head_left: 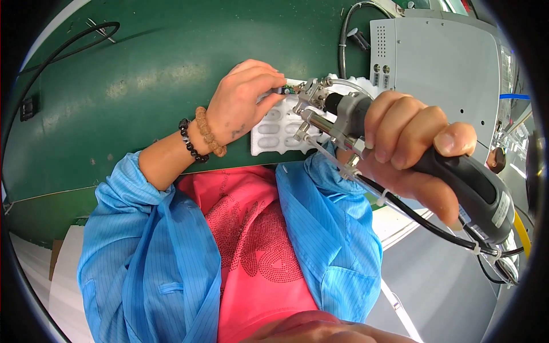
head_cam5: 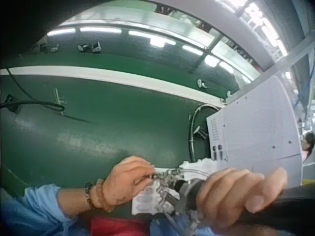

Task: The person welds wires onto small green circuit boards using a handheld soldering iron, working on the boards as they rest on a white plastic tray.

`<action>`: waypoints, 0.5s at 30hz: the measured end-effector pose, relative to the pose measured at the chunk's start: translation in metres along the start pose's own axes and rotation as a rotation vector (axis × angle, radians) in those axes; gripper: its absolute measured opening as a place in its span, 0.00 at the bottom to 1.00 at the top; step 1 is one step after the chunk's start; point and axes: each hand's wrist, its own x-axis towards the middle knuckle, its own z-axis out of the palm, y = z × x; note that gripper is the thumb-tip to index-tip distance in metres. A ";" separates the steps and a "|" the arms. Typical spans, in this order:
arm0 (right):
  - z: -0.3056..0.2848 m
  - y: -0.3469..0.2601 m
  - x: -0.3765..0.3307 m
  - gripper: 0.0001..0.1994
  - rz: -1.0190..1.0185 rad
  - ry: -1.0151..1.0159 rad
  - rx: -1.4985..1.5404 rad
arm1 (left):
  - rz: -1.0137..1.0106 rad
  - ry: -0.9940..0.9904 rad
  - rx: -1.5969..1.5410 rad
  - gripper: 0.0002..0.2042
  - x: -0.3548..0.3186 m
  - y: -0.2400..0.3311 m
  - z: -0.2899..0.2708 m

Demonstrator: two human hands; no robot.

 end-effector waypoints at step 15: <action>-0.002 -0.005 0.000 0.36 0.029 -0.027 -0.022 | 0.026 0.020 -0.062 0.13 0.004 -0.003 0.005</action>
